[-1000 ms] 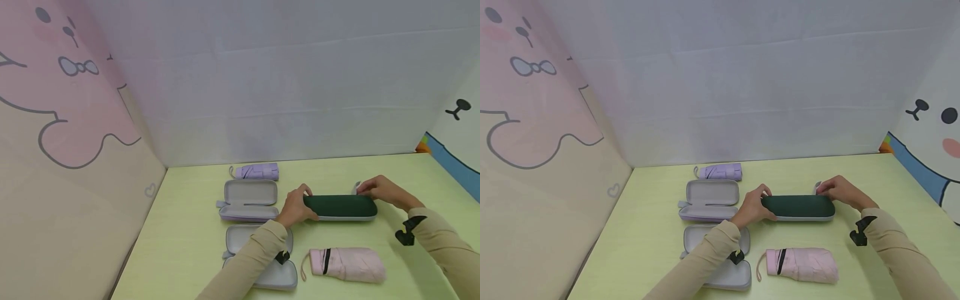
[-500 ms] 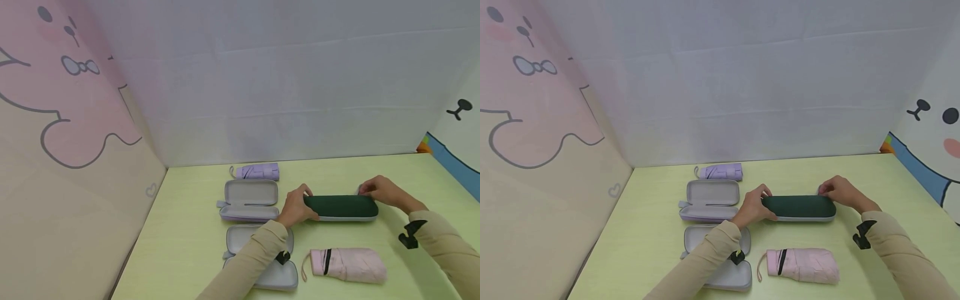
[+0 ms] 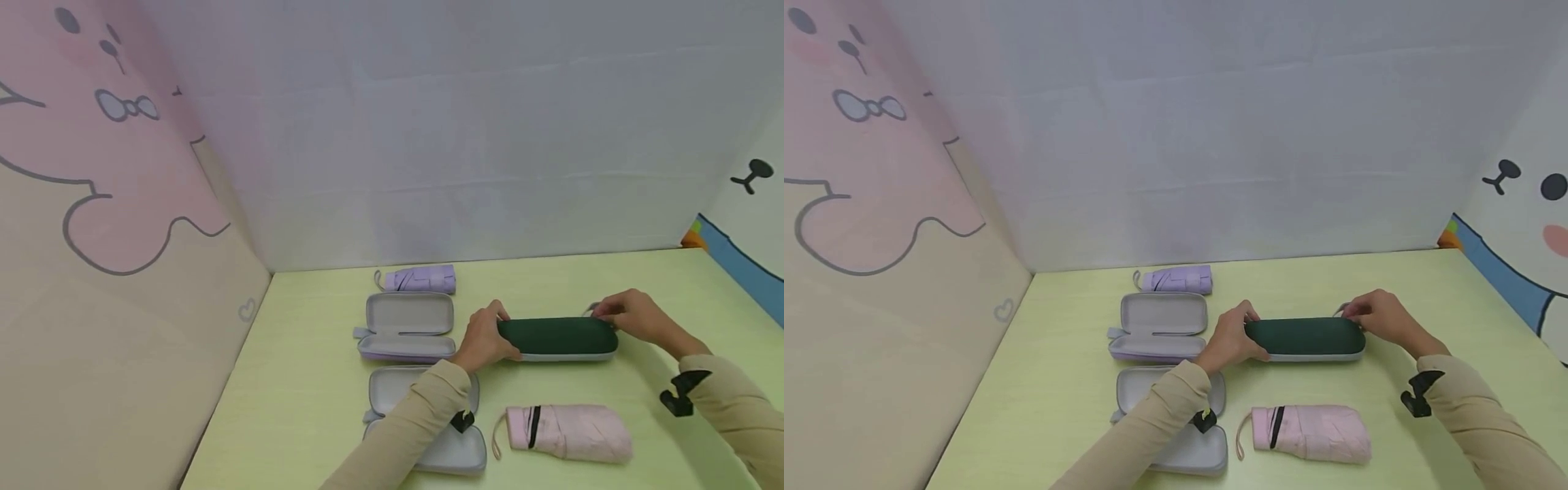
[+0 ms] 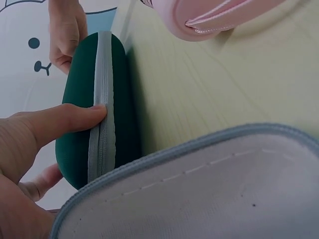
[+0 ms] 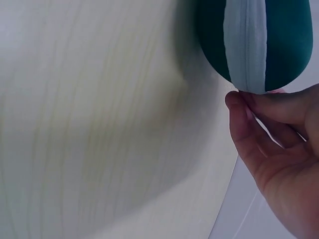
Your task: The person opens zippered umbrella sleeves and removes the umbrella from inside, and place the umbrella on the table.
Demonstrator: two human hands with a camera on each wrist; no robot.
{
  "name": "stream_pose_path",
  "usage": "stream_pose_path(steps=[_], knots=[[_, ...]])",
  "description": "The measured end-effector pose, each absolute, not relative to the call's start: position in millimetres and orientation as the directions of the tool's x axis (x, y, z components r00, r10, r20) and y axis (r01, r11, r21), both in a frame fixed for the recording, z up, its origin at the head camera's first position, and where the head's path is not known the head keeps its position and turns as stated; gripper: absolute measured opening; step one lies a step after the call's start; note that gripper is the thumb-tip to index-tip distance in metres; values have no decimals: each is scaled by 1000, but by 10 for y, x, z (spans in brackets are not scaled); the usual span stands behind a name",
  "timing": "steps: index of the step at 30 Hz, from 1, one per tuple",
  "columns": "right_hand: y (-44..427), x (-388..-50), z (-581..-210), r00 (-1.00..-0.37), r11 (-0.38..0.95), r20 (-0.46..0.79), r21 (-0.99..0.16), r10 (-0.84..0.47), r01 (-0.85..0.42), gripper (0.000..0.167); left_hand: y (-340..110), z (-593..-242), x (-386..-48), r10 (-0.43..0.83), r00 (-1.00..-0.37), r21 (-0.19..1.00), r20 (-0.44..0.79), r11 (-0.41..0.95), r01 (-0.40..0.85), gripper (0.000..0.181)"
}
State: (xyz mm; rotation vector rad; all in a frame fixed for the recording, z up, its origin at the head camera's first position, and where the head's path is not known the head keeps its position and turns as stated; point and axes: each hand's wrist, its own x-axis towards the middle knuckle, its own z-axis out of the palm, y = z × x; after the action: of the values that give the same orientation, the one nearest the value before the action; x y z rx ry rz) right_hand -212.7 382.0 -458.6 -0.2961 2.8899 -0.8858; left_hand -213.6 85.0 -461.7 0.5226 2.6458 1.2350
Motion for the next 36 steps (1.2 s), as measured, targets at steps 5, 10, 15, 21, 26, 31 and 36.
stream_pose_path(steps=[5, 10, 15, 21, 26, 31, 36], knots=[[3835, -2105, -4557, -981, 825, -29, -546, -192, -145, 12, 844, -4597, -2147, 394, -919, 759, 7, 597, 262, 54], [3870, -2048, -4555, -987, 835, -31, -538, -158, -117, 13, 840, -4602, -2154, 393, -920, 755, 4, 601, 260, 54], [3890, -1972, -4558, -991, 819, -41, -567, -129, -83, 12, 847, -4614, -2163, 388, -922, 757, -5, 604, 250, 55], [3909, -1896, -4548, -993, 807, -56, -588, -108, -55, 11, 848, -4610, -2160, 393, -920, 761, -5, 598, 252, 54], [3934, -1855, -4553, -992, 794, -82, -608, -92, -23, 12, 846, -4609, -2157, 401, -916, 763, -4, 593, 256, 54], [3948, -1802, -4566, -994, 791, -57, -610, -90, -37, 11, 841, -4606, -2154, 404, -915, 768, -11, 590, 252, 52], [3960, -1747, -4570, -995, 795, -34, -604, -97, -57, 12, 841, -4599, -2141, 398, -917, 776, -16, 584, 240, 52]])
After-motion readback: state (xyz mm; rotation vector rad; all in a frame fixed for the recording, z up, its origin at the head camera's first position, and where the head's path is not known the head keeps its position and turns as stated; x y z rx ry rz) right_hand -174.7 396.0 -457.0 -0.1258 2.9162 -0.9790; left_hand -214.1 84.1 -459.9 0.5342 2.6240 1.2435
